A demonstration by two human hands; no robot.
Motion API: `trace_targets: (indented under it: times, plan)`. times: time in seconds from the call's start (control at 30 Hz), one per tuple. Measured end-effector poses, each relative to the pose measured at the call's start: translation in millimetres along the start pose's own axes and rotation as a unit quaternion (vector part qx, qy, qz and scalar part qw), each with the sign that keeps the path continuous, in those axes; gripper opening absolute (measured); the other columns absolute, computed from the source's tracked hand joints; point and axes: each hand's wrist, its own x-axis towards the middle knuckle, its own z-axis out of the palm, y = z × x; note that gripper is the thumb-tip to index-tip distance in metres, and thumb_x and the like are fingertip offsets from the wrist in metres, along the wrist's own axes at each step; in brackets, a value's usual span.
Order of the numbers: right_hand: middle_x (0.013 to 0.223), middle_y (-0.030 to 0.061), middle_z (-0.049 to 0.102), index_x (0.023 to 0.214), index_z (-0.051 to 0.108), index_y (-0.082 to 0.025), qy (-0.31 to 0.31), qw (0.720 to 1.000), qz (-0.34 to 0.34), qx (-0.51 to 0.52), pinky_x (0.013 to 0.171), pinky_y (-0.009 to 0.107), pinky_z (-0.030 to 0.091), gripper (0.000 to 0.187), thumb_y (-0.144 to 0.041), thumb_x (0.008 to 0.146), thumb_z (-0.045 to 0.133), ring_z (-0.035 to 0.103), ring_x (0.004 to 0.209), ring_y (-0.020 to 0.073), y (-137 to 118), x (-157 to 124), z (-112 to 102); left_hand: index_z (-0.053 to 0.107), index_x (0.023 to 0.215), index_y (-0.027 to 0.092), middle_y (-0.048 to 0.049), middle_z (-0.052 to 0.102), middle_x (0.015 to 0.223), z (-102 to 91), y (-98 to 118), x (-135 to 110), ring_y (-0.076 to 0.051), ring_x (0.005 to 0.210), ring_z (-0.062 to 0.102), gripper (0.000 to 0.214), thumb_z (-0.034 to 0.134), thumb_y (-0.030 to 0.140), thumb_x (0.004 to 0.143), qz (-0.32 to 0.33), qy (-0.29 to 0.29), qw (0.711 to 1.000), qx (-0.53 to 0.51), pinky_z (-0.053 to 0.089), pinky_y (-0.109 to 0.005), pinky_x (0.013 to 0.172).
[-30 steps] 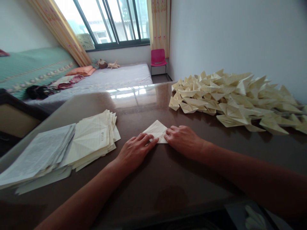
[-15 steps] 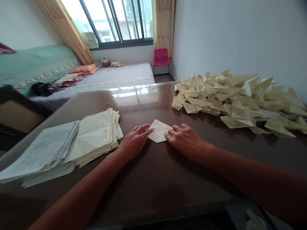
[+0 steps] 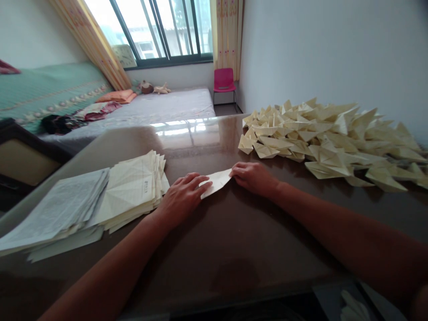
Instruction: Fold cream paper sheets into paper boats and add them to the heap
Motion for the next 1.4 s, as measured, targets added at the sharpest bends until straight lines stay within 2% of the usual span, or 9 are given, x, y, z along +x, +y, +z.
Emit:
trace_targets:
  times: [0.17,0.37,0.53,0.67,0.8,0.9,1.13,1.27,1.4]
  plan:
    - [0.109,0.0062,0.065,0.101,0.066,-0.017,0.043,0.989,-0.057,0.132,0.087,0.023,0.043,0.020,-0.014,0.089,0.050,0.061,0.097,0.0131,6.8,0.6,8.8,0.063,0.111,0.024,-0.0042,0.066,0.106,-11.1,10.5,-1.3,-0.019,0.102,0.056,0.025,0.043,0.022,0.095,0.069,0.013,0.997,-0.016,0.046,-0.030,0.079]
    - [0.098,0.0057,0.069,0.092,0.070,-0.017,0.037,0.983,-0.104,0.147,0.089,0.027,0.044,0.020,-0.018,0.091,0.050,0.058,0.095,0.0150,3.7,4.0,12.9,0.061,0.108,0.022,-0.0032,0.064,0.095,-7.5,40.7,-0.7,-0.015,0.088,0.056,0.022,0.045,0.025,0.094,0.098,-0.026,0.994,-0.029,0.045,-0.025,0.069]
    - [0.097,0.0052,0.068,0.092,0.072,-0.018,-0.030,0.977,-0.117,0.176,0.087,0.026,0.044,0.017,-0.016,0.088,0.055,0.058,0.093,0.0149,0.8,-1.2,-1.6,0.064,0.095,0.021,-0.0035,0.062,0.088,0.1,56.3,-0.4,-0.016,0.082,0.055,0.025,0.044,0.037,0.094,0.059,-0.030,0.997,-0.049,0.043,-0.025,0.063]
    - [0.096,0.0051,0.067,0.091,0.072,-0.018,-0.098,0.961,-0.134,0.223,0.086,0.025,0.044,0.015,-0.021,0.087,0.058,0.060,0.089,0.0136,0.5,-3.7,-12.2,0.062,0.091,0.021,-0.0024,0.062,0.087,4.5,58.2,0.4,-0.015,0.081,0.055,0.025,0.041,0.034,0.096,0.010,-0.026,0.995,-0.101,0.041,-0.025,0.066]
    - [0.094,0.0062,0.066,0.089,0.073,-0.017,-0.107,0.955,-0.142,0.238,0.084,0.025,0.045,0.014,-0.021,0.087,0.059,0.061,0.087,0.0148,1.9,-3.1,-10.8,0.055,0.080,0.019,0.0001,0.058,0.076,6.9,54.5,3.5,-0.013,0.070,0.053,0.023,0.043,0.032,0.095,-0.094,-0.049,0.978,-0.178,0.038,-0.023,0.064]
    - [0.094,0.0059,0.066,0.090,0.072,-0.017,-0.110,0.953,-0.144,0.243,0.083,0.025,0.046,0.014,-0.019,0.087,0.058,0.061,0.086,0.0144,1.8,-2.9,-9.0,0.048,0.070,0.019,0.0015,0.054,0.067,8.3,51.9,7.2,-0.010,0.060,0.048,0.031,0.040,0.034,0.096,-0.141,-0.061,0.965,-0.212,0.033,-0.022,0.059]
    - [0.096,0.0060,0.065,0.094,0.072,-0.017,-0.118,0.948,-0.148,0.255,0.084,0.023,0.045,0.016,-0.021,0.087,0.058,0.061,0.086,0.0136,2.4,-4.1,-12.2,0.044,0.060,0.018,0.0016,0.052,0.057,9.7,52.2,15.6,-0.010,0.050,0.041,0.039,0.039,0.036,0.094,-0.183,-0.077,0.968,-0.154,0.023,-0.026,0.055]
    - [0.103,0.0063,0.064,0.102,0.071,-0.018,-0.142,0.943,-0.158,0.257,0.088,0.024,0.044,0.020,-0.025,0.088,0.058,0.061,0.093,0.0142,6.9,-5.4,-15.5,0.049,0.062,0.019,-0.0008,0.059,0.061,9.2,52.0,17.3,-0.012,0.053,0.049,0.037,0.038,0.035,0.094,-0.179,-0.098,0.971,-0.126,0.024,-0.026,0.055]
    - [0.106,0.0052,0.063,0.104,0.070,-0.020,-0.161,0.940,-0.158,0.257,0.087,0.025,0.043,0.030,-0.036,0.079,0.069,0.059,0.096,0.0164,10.3,-5.4,-13.5,0.052,0.064,0.019,-0.0025,0.064,0.065,8.9,52.0,17.9,-0.015,0.058,0.056,0.036,0.037,0.034,0.094,-0.174,-0.114,0.973,-0.101,0.026,-0.027,0.056]
